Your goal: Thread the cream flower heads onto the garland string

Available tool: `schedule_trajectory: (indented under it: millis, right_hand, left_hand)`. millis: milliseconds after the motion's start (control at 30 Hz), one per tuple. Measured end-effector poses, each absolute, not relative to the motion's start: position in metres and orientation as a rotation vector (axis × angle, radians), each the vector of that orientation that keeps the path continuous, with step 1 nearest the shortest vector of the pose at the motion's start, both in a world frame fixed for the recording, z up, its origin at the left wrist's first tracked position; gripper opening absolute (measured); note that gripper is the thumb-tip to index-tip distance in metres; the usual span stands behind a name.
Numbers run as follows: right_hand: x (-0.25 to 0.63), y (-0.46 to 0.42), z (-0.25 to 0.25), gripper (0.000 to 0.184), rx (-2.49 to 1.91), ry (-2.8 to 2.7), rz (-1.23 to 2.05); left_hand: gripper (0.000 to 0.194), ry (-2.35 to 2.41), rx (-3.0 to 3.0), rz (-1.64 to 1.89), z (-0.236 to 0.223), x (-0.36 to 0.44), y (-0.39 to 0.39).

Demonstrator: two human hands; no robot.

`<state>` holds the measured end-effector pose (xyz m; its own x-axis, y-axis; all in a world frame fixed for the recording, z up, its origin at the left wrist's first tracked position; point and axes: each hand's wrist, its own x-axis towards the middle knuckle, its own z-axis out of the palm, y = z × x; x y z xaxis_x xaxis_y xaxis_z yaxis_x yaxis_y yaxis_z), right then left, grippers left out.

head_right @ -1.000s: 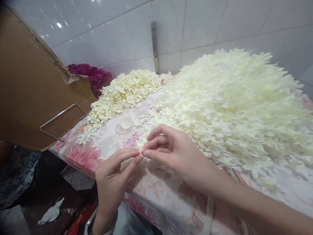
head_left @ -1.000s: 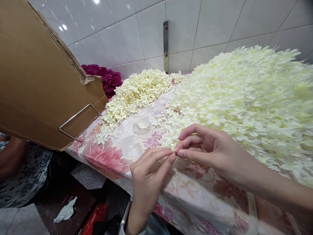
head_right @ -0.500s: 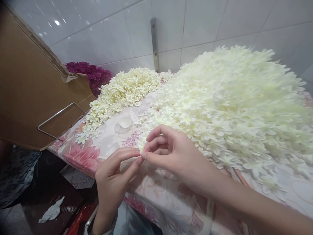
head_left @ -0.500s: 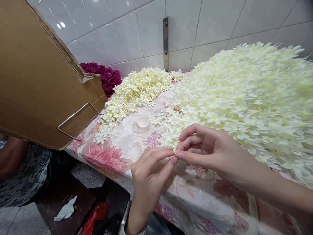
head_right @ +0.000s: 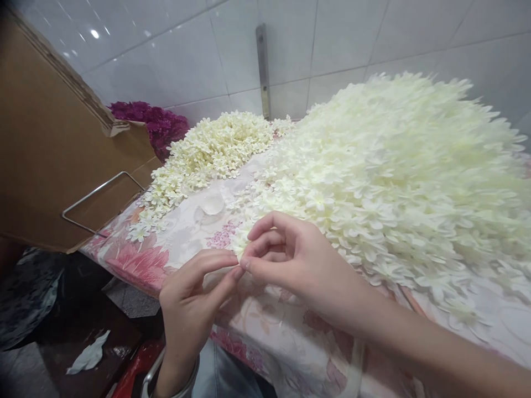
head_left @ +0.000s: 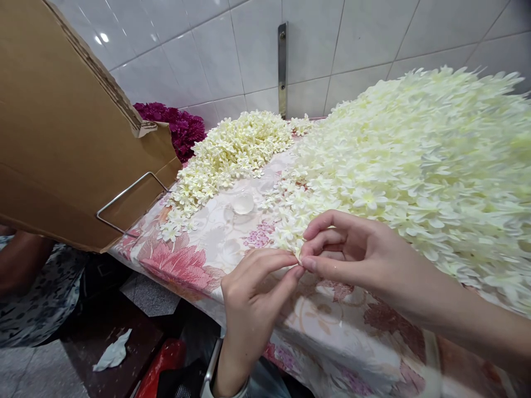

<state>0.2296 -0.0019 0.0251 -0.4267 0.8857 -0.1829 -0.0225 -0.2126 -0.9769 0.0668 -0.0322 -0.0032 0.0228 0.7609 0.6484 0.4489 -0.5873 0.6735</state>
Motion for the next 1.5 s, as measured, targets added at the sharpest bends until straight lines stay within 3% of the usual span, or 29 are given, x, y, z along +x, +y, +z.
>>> schedule_trajectory:
  millis: [1500]
  right_hand:
    - [0.2283, -0.0009, 0.0267, 0.026, -1.118, -1.337, 1.725]
  left_hand:
    - [0.011, 1.257, 2.102, 1.574, -0.0036, 0.0672, -0.0330]
